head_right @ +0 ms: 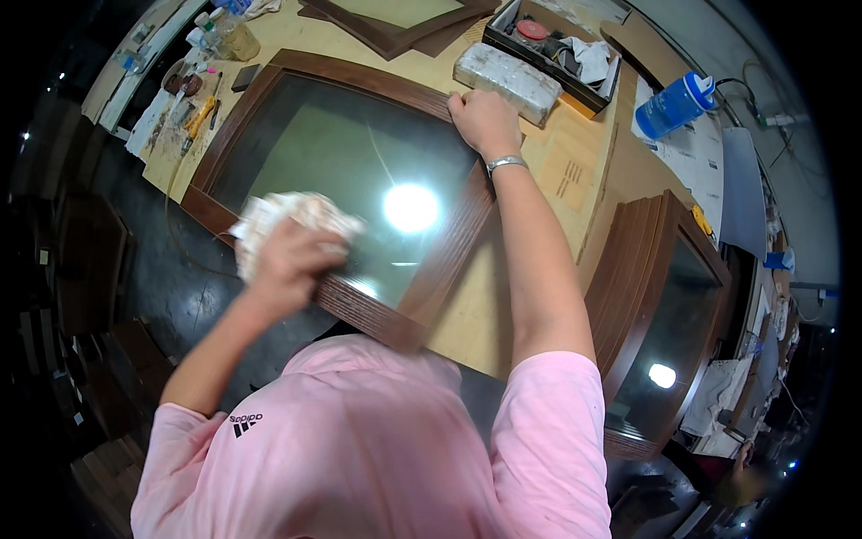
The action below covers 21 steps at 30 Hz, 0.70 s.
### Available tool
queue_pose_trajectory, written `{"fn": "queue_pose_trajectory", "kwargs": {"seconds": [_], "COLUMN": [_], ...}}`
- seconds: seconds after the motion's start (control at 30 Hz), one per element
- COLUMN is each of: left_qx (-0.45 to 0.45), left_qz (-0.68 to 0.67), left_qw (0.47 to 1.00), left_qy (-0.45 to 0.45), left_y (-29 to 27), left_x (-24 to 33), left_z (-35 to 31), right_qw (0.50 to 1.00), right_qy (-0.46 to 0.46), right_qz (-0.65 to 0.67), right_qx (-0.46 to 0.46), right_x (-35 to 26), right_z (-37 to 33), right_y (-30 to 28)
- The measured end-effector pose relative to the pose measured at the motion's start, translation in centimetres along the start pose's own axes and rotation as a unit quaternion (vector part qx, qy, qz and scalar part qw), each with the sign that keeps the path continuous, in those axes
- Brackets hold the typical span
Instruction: The person wipes a wooden frame and its glass panel with a cloth, uses a small block to sand or polish the edges, and applies a liquid from a bottle onto the cloth to continue cleaning the frame.
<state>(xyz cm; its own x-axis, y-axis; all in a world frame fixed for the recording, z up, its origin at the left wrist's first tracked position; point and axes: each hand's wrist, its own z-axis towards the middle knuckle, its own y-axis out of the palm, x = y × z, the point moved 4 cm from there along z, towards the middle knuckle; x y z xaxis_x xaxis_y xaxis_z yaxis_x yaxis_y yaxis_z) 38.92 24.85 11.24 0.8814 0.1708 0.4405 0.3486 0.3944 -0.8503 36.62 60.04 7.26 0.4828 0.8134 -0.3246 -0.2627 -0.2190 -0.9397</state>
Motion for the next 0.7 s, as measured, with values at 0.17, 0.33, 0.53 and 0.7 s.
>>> {"fn": "queue_pose_trajectory", "kwargs": {"seconds": [0.17, 0.33, 0.53, 0.7], "left_qx": [0.033, 0.079, 0.208, 0.247], "left_qz": [-0.087, -0.046, -0.297, -0.499], "left_qw": [0.995, 0.992, 0.911, 0.787], "left_qy": [-0.032, -0.087, -0.197, -0.266], "left_y": [-0.2, -5.5, -7.1, -8.5], "left_x": [2.8, -1.4, -5.8, -13.1], "left_z": [-1.0, -3.1, -4.1, -3.1], "right_qw": [1.0, 1.0, 0.938, 0.832], "right_qy": [-0.004, 0.0, -0.083, -0.163], "right_qz": [0.002, 0.004, 0.335, 0.465], "right_qx": [0.003, 0.027, 0.015, -0.255], "right_x": [-0.4, -0.4, -7.0, -19.9], "right_z": [-0.3, -0.6, -5.8, -11.6], "right_y": [-0.2, -0.7, -2.0, -3.4]}}
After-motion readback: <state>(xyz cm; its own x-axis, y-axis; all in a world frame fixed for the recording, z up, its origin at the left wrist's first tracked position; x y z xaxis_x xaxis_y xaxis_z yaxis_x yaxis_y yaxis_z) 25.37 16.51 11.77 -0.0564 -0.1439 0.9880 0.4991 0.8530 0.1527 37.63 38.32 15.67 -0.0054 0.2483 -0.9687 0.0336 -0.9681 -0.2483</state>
